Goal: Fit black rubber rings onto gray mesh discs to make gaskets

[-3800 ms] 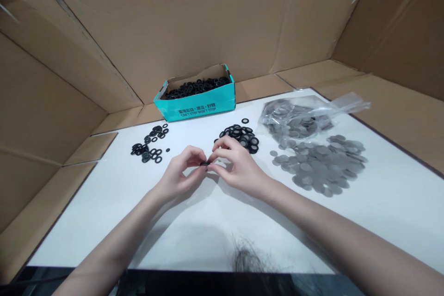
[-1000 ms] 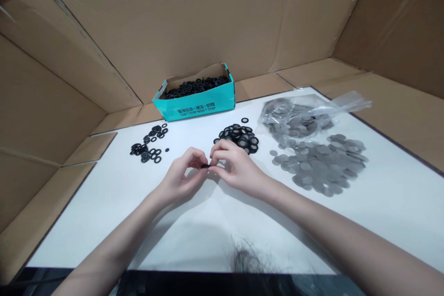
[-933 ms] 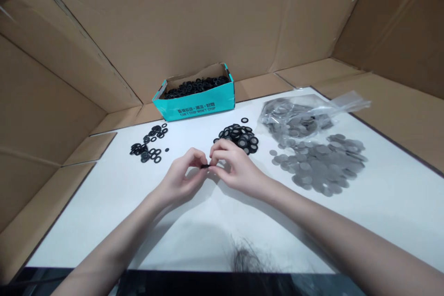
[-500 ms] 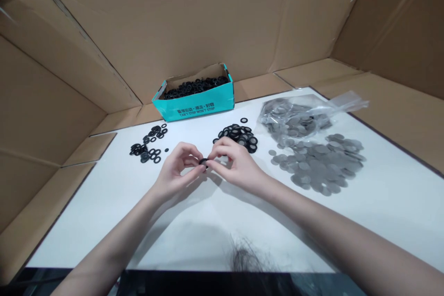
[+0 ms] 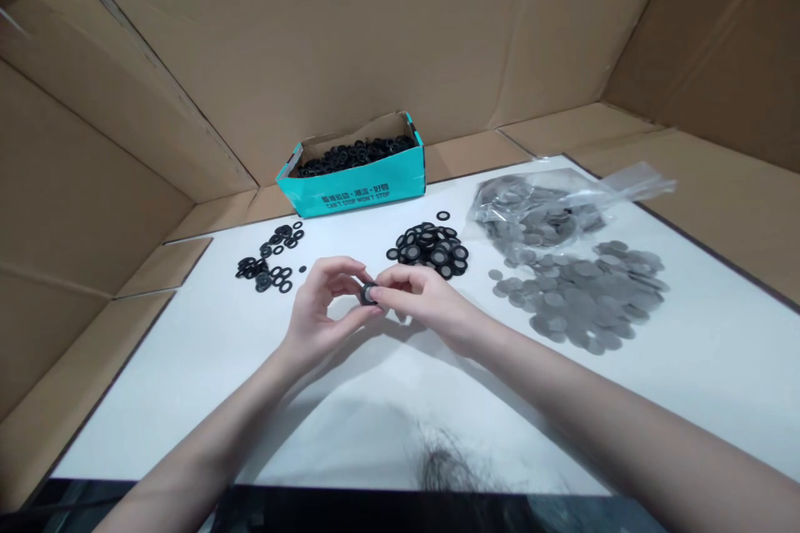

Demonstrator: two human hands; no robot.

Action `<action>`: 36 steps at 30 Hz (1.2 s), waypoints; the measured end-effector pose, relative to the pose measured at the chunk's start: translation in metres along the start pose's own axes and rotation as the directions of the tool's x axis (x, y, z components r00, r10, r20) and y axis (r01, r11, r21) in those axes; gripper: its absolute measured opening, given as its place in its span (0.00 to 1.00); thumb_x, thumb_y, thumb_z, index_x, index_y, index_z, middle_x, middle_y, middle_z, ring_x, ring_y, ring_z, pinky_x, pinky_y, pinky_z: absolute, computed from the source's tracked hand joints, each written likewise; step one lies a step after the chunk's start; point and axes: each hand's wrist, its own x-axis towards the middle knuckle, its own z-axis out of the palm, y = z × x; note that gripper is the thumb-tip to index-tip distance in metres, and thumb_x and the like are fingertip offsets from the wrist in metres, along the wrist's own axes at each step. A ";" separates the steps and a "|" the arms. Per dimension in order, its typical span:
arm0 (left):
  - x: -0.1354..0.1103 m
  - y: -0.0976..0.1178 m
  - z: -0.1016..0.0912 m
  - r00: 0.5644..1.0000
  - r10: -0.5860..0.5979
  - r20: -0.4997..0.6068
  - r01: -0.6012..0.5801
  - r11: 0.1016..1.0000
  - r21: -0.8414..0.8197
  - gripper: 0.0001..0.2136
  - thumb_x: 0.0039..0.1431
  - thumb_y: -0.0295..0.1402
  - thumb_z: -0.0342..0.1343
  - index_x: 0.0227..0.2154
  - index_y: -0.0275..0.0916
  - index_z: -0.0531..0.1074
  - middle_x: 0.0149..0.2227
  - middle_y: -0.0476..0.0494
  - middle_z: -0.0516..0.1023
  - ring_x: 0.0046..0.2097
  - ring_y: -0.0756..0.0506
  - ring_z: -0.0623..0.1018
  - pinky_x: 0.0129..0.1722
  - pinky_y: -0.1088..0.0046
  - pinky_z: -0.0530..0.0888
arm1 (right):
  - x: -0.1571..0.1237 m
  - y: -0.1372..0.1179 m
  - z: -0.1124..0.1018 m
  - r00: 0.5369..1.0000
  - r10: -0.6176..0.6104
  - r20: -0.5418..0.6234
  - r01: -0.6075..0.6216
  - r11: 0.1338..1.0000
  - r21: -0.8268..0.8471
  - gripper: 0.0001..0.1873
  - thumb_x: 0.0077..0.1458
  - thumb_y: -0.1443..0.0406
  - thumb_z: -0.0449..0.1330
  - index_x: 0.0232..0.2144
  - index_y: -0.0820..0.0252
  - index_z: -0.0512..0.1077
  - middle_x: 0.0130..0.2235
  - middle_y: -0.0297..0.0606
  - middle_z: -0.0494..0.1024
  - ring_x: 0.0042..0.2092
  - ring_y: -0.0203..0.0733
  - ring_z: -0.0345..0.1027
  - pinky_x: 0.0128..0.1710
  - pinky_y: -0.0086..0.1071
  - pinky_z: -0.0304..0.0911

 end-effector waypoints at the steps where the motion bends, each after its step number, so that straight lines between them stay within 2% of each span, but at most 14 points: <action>1: 0.000 0.000 0.001 1.000 0.017 -0.010 -0.017 1.000 0.009 0.18 0.54 0.31 0.66 0.46 0.41 0.68 0.43 0.46 0.75 0.35 0.52 0.78 0.36 0.77 0.78 | 0.000 0.000 0.001 1.000 -0.001 0.000 0.001 1.000 0.014 0.21 0.46 0.49 0.66 0.28 0.61 0.71 0.27 0.32 0.67 0.27 0.31 0.56 0.23 0.26 0.48; 5: 0.000 0.002 0.003 0.998 0.056 -0.028 -0.055 0.998 0.041 0.17 0.56 0.30 0.65 0.46 0.41 0.68 0.42 0.47 0.75 0.36 0.52 0.77 0.38 0.76 0.78 | -0.001 0.001 0.004 0.999 -0.024 -0.022 0.025 0.999 0.036 0.21 0.45 0.49 0.67 0.26 0.61 0.70 0.25 0.30 0.65 0.28 0.32 0.55 0.25 0.27 0.49; 14: -0.002 -0.002 0.006 0.993 0.113 -0.030 -0.112 0.992 0.050 0.16 0.57 0.28 0.64 0.46 0.41 0.67 0.42 0.47 0.74 0.34 0.53 0.74 0.36 0.76 0.75 | 0.000 -0.002 0.008 0.998 -0.048 -0.050 0.047 0.999 -0.015 0.16 0.44 0.53 0.65 0.24 0.60 0.71 0.26 0.31 0.66 0.28 0.33 0.56 0.26 0.30 0.52; 20: -0.005 -0.002 0.008 0.989 0.140 -0.043 -0.132 0.981 0.144 0.14 0.59 0.30 0.62 0.46 0.42 0.67 0.40 0.47 0.74 0.33 0.53 0.73 0.36 0.74 0.74 | -0.001 0.000 0.009 0.992 -0.065 -0.106 0.062 0.998 -0.033 0.16 0.45 0.54 0.64 0.22 0.60 0.68 0.25 0.30 0.66 0.27 0.32 0.55 0.27 0.30 0.51; 25: -0.004 0.001 0.006 0.986 0.161 -0.039 -0.151 0.969 0.193 0.15 0.59 0.29 0.62 0.47 0.42 0.67 0.41 0.46 0.75 0.35 0.51 0.74 0.37 0.73 0.74 | -0.001 0.001 0.007 0.995 -0.049 -0.089 0.048 0.999 -0.013 0.17 0.44 0.53 0.66 0.26 0.60 0.71 0.30 0.34 0.71 0.29 0.34 0.58 0.27 0.29 0.53; 30: -0.001 0.002 0.005 0.976 0.216 0.000 -0.213 0.963 0.165 0.16 0.59 0.25 0.61 0.48 0.42 0.67 0.41 0.46 0.76 0.37 0.51 0.74 0.38 0.74 0.74 | -0.001 0.001 0.006 0.998 -0.028 -0.063 0.029 0.999 0.019 0.18 0.44 0.52 0.66 0.23 0.60 0.69 0.30 0.35 0.72 0.30 0.34 0.59 0.27 0.30 0.52; 36: -0.002 0.002 0.002 0.975 0.214 0.050 -0.219 0.965 0.144 0.17 0.60 0.24 0.59 0.51 0.42 0.67 0.43 0.45 0.78 0.40 0.50 0.76 0.40 0.73 0.74 | -0.002 -0.001 0.006 0.999 -0.010 -0.048 0.013 0.999 0.049 0.15 0.45 0.54 0.66 0.26 0.61 0.72 0.32 0.35 0.74 0.31 0.34 0.60 0.28 0.30 0.52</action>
